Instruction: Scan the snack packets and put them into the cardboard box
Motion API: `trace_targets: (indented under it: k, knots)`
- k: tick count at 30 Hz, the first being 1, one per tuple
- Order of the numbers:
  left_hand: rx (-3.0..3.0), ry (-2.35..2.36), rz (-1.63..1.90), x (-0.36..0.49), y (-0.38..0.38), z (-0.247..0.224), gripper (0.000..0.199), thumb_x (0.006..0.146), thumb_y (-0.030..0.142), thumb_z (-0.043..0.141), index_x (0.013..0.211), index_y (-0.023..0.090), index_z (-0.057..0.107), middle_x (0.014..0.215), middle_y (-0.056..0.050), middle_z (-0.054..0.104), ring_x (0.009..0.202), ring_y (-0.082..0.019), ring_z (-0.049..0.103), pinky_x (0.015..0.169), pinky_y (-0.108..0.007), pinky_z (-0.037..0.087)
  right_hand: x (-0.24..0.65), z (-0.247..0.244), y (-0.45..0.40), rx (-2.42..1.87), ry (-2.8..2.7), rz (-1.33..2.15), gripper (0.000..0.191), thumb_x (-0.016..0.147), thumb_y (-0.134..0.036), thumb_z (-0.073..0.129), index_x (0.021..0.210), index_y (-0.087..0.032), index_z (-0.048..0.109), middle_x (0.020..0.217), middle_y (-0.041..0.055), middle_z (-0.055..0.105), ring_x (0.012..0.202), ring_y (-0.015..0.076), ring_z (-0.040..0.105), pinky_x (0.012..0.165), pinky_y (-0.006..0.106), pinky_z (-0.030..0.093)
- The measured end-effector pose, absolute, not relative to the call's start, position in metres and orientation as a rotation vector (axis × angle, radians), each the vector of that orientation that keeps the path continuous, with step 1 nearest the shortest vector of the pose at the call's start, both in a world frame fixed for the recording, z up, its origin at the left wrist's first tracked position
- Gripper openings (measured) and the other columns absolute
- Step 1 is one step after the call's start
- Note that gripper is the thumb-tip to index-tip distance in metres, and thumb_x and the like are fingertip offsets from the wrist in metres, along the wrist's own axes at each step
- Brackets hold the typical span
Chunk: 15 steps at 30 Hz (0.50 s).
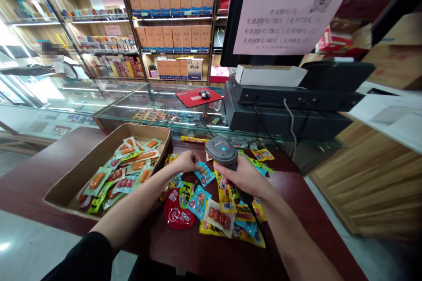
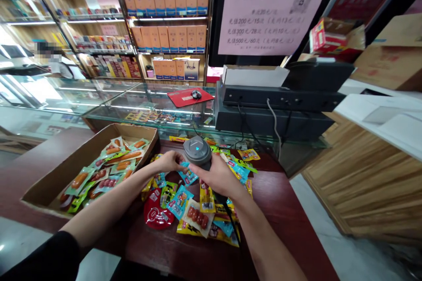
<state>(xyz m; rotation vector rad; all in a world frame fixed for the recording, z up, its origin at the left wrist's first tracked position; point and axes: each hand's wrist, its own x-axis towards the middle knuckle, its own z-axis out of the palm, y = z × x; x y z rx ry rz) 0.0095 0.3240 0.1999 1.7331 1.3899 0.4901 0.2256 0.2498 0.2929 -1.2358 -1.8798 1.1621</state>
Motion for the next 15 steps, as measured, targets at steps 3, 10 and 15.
trace_targets:
  k: [3, 10, 15]
  knots:
    - [1.581, 1.316, 0.706, -0.019, 0.332, 0.215, 0.034, 0.049, 0.035, 0.083, 0.071, 0.014, 0.068, 0.064, -0.001, 0.066, 0.057, -0.012, 0.056, 0.054, -0.021, 0.041, 0.222, 0.293, 0.249, -1.257, -1.865, 1.205, 0.021, 0.080, -0.040, 0.062, 0.085, -0.019, 0.060, 0.052, -0.0022, 0.058, 0.043, 0.0137, 0.054, 0.046, 0.027, 0.045]
    - [1.131, 1.211, 1.057, -0.056, 0.337, 0.239, 0.045, 0.051, 0.032, 0.086, 0.085, 0.016, 0.061, 0.079, -0.003, 0.071, 0.064, -0.011, 0.063, 0.057, -0.020, 0.045, 0.212, 0.288, 0.246, -1.263, -1.859, 1.243, 0.029, 0.078, -0.039, 0.065, 0.100, -0.021, 0.060, 0.058, -0.0020, 0.061, 0.046, 0.0147, 0.057, 0.047, 0.028, 0.047]
    - [1.134, 1.182, 1.069, -0.053, 0.335, 0.242, 0.047, 0.051, 0.030, 0.086, 0.087, 0.016, 0.059, 0.076, -0.001, 0.069, 0.061, -0.009, 0.062, 0.054, -0.017, 0.043, 0.209, 0.283, 0.244, -1.330, -1.846, 1.299, 0.027, 0.078, -0.041, 0.065, 0.093, -0.020, 0.056, 0.055, -0.0021, 0.059, 0.045, 0.0139, 0.056, 0.045, 0.026, 0.045]
